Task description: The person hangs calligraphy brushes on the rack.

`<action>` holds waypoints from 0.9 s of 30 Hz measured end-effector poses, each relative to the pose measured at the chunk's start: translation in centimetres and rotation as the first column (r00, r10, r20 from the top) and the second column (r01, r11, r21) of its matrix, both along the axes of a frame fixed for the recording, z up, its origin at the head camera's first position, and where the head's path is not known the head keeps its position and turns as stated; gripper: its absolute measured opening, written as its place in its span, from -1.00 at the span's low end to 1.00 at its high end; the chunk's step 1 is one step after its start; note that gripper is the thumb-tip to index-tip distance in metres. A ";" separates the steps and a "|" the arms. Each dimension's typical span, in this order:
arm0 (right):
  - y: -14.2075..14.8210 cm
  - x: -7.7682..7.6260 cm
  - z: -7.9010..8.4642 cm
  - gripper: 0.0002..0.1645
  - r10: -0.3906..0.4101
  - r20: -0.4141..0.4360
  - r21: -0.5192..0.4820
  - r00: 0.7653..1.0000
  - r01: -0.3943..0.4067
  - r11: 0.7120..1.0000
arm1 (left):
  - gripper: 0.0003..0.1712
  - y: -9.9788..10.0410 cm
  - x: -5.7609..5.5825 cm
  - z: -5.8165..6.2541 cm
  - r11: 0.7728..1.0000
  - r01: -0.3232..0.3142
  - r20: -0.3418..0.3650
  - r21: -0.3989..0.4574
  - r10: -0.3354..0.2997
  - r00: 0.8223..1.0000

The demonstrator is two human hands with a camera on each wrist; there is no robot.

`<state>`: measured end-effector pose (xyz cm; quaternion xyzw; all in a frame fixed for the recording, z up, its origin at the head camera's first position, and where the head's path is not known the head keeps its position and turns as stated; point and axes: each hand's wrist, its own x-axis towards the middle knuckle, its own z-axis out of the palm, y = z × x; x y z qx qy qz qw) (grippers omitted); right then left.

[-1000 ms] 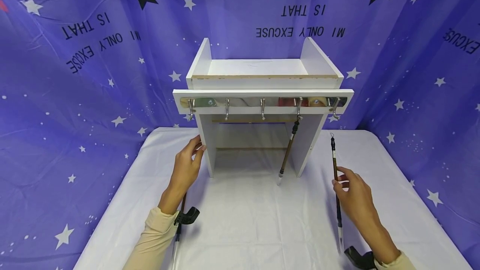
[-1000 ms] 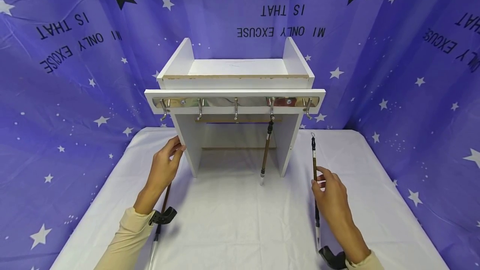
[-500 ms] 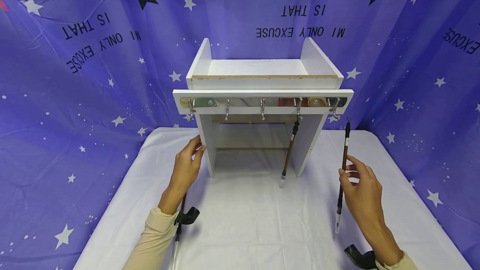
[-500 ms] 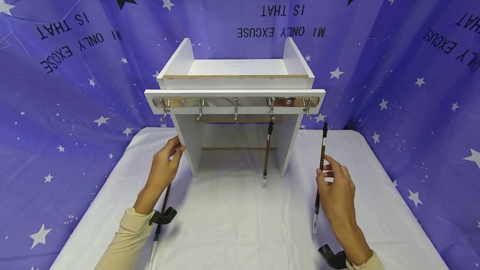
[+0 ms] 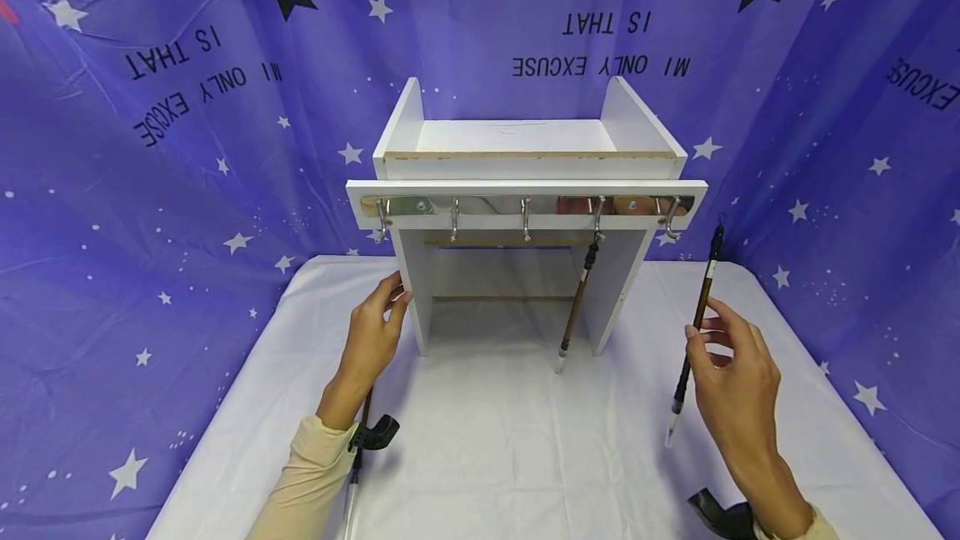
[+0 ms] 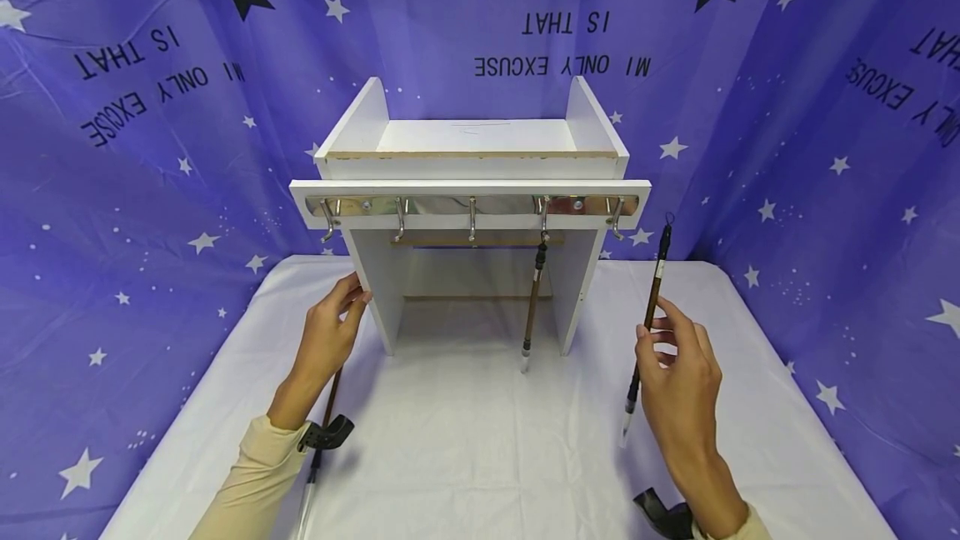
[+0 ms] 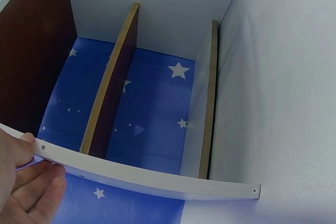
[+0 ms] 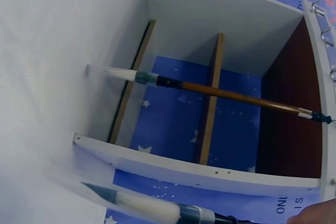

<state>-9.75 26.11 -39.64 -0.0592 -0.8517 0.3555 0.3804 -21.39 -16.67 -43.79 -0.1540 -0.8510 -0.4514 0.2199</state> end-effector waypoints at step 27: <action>-4.6 1.5 2.6 -0.31 0.169 -0.124 -0.007 0.978 -0.171 0.985 | -0.58 0.0 0.0 0.1 1.000 0.001 0.009 0.010 -0.001 1.000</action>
